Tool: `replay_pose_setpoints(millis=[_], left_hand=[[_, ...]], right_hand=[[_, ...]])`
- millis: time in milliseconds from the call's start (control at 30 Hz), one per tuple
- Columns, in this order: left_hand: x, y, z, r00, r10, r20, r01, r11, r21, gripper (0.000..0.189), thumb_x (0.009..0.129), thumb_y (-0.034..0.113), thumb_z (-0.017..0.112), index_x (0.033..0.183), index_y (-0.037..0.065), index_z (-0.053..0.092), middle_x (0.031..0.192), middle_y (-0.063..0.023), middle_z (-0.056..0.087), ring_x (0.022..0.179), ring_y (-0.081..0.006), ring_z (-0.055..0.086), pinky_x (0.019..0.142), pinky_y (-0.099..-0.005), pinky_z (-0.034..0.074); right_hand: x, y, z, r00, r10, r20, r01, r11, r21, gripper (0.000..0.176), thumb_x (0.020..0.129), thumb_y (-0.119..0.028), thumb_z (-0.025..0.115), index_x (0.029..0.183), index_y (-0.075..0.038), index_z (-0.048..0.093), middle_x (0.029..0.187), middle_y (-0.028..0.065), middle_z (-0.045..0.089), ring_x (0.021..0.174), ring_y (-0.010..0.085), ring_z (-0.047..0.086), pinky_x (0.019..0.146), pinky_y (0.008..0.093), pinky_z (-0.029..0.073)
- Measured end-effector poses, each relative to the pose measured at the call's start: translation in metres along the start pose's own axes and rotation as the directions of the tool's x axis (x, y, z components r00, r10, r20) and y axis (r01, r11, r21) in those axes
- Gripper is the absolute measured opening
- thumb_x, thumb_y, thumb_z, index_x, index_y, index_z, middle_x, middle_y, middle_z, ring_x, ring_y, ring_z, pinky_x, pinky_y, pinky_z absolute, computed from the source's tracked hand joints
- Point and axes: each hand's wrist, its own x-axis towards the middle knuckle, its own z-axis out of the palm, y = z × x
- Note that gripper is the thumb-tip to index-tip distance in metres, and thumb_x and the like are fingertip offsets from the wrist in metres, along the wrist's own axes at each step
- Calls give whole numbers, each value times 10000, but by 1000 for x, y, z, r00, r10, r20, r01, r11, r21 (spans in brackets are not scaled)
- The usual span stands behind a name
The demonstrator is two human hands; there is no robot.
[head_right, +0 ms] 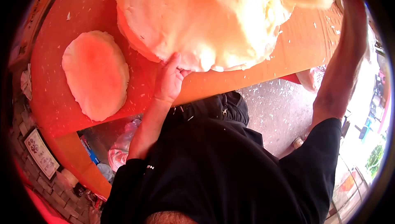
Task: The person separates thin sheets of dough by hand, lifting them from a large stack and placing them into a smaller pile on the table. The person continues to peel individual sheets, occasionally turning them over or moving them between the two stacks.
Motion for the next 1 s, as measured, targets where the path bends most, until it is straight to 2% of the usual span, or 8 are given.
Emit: replay_pose_setpoints(millis=[167, 300, 400, 433, 533, 633, 767, 1000], left_hand=[[-12, 5, -12, 985, -15, -172, 16, 1000, 4, 109, 939, 185, 566, 914, 85, 602, 830, -4, 595, 719, -105, 581, 623, -274, 485], [-25, 3, -32, 992, 55, -112, -50, 998, 46, 132, 954, 201, 543, 963, 80, 594, 869, 10, 585, 794, -100, 583, 690, -282, 479], [-36, 5, -27, 997, 70, -16, -70, 998, -5, 138, 969, 191, 515, 1001, 79, 588, 915, 6, 592, 838, -104, 589, 743, -301, 491], [-41, 4, -22, 996, 84, 11, -83, 994, -77, 146, 977, 183, 499, 1027, 77, 586, 943, -1, 602, 856, -108, 596, 761, -308, 498], [-52, 4, -13, 994, 87, -61, -92, 993, -72, 193, 991, 168, 463, 1116, 64, 567, 1031, -44, 623, 883, -147, 632, 742, -310, 529], [-53, -2, -31, 995, 80, -53, -82, 996, -39, 216, 1001, 152, 424, 1151, 57, 546, 1049, -62, 632, 905, -186, 651, 738, -349, 561], [-52, -4, -37, 994, 80, 81, -76, 996, -50, 286, 997, 183, 431, 1240, 56, 513, 1131, -95, 633, 956, -217, 661, 825, -383, 566], [-54, 5, -37, 992, 97, 77, -100, 994, 36, 374, 1026, 283, 413, 1317, 55, 473, 1209, -97, 597, 1034, -231, 635, 854, -381, 539]], right_hand=[[7, -18, -25, 960, -275, -51, 260, 945, -198, 256, 797, -217, 712, 907, 13, 697, 748, 175, 669, 672, 296, 635, 685, 387, 522], [-33, -25, -23, 997, -5, -83, -29, 915, -403, 381, 842, -266, 704, 1134, -28, 642, 1138, 173, 633, 983, 293, 610, 898, 392, 484], [-111, -100, -11, 857, -288, 426, 219, 954, 205, 94, 804, -57, 595, 892, -41, 625, 732, 89, 636, 658, 250, 634, 595, 368, 497], [-141, -121, 0, 747, -217, 628, 142, 975, 168, 213, 757, -2, 585, 953, -48, 654, 857, 124, 675, 812, 289, 671, 722, 344, 542], [-234, -141, 56, 655, -307, 690, -72, 884, 461, 60, 707, -77, 596, 746, -43, 566, 686, 157, 610, 649, 340, 634, 561, 436, 489], [-232, -154, 47, 771, -293, 565, -21, 876, 482, 82, 705, 6, 585, 742, -62, 558, 648, 120, 567, 605, 318, 597, 545, 414, 478], [-238, -171, 45, 716, -362, 597, -3, 853, 521, 62, 698, -39, 589, 734, -47, 540, 645, 133, 559, 605, 325, 600, 556, 435, 485], [-219, -187, 43, 690, -290, 664, -181, 818, 545, 647, 795, -398, 715, 1222, 50, 526, 778, 209, 646, 723, 400, 648, 643, 452, 510]])
